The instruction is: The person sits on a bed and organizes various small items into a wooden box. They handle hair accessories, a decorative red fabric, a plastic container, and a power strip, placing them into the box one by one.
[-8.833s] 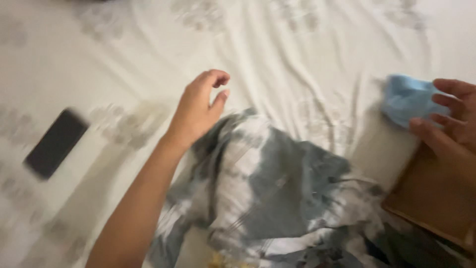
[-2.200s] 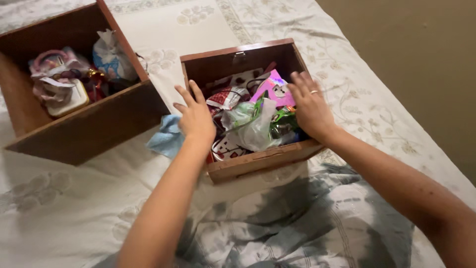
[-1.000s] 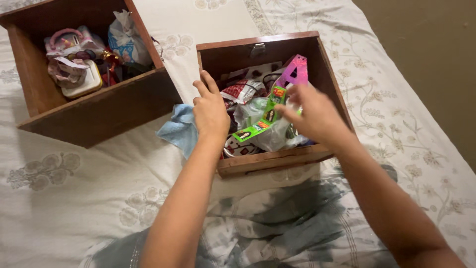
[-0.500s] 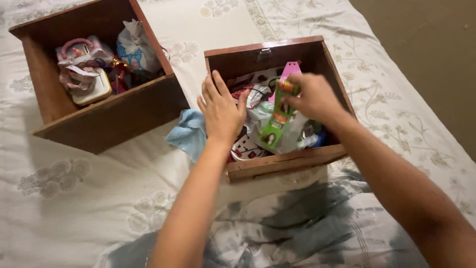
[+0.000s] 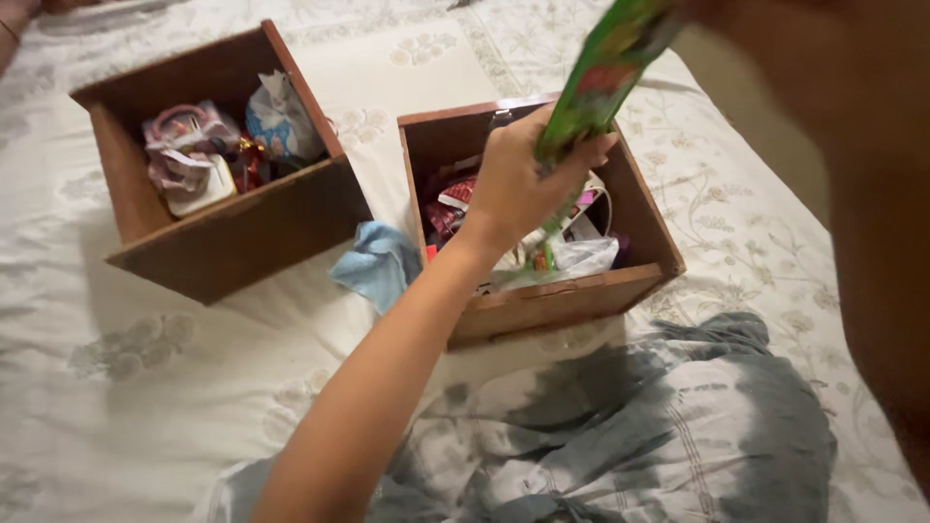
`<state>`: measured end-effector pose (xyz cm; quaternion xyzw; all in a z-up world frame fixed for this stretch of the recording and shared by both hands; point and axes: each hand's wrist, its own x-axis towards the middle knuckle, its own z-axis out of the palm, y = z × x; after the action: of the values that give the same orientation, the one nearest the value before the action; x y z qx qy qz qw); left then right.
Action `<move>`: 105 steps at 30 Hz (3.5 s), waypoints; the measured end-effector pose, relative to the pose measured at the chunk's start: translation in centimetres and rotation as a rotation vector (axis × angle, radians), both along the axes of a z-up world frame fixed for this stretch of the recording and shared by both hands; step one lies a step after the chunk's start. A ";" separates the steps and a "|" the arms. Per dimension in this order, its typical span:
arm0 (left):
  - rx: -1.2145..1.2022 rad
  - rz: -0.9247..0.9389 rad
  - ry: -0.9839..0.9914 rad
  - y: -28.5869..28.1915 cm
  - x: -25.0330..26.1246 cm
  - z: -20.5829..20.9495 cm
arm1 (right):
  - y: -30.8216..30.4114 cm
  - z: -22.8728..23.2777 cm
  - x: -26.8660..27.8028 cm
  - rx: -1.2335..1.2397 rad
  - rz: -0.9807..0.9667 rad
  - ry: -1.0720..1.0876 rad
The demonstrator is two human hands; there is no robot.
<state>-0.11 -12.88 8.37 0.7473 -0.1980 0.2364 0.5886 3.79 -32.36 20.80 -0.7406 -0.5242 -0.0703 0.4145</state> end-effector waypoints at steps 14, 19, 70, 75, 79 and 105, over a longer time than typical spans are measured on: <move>0.185 0.182 0.054 2.0 1.8 1.0 | -2.2 -3.2 -4.2 -0.049 -0.277 -0.132; 0.154 0.181 -0.001 -1.1 1.2 0.7 | -0.1 -7.4 -1.4 -0.159 -0.313 -0.043; 0.417 0.055 0.114 -21.0 18.5 -15.4 | -23.1 -30.6 13.1 -0.193 -0.994 0.281; 0.555 0.017 0.086 -15.3 16.5 -16.9 | -20.9 -41.8 12.3 -0.691 -0.898 0.320; 0.559 0.041 -0.044 -11.2 12.6 -14.6 | -20.1 -43.5 12.1 -0.708 -0.906 0.238; 0.768 0.774 0.258 10.1 4.0 -16.1 | 14.2 -31.1 11.1 -0.439 -0.317 -0.086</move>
<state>3.94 -2.76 -7.69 0.9491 0.0923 0.2526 0.1639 14.86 -18.20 -10.28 -0.8819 -0.4215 -0.0505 0.2051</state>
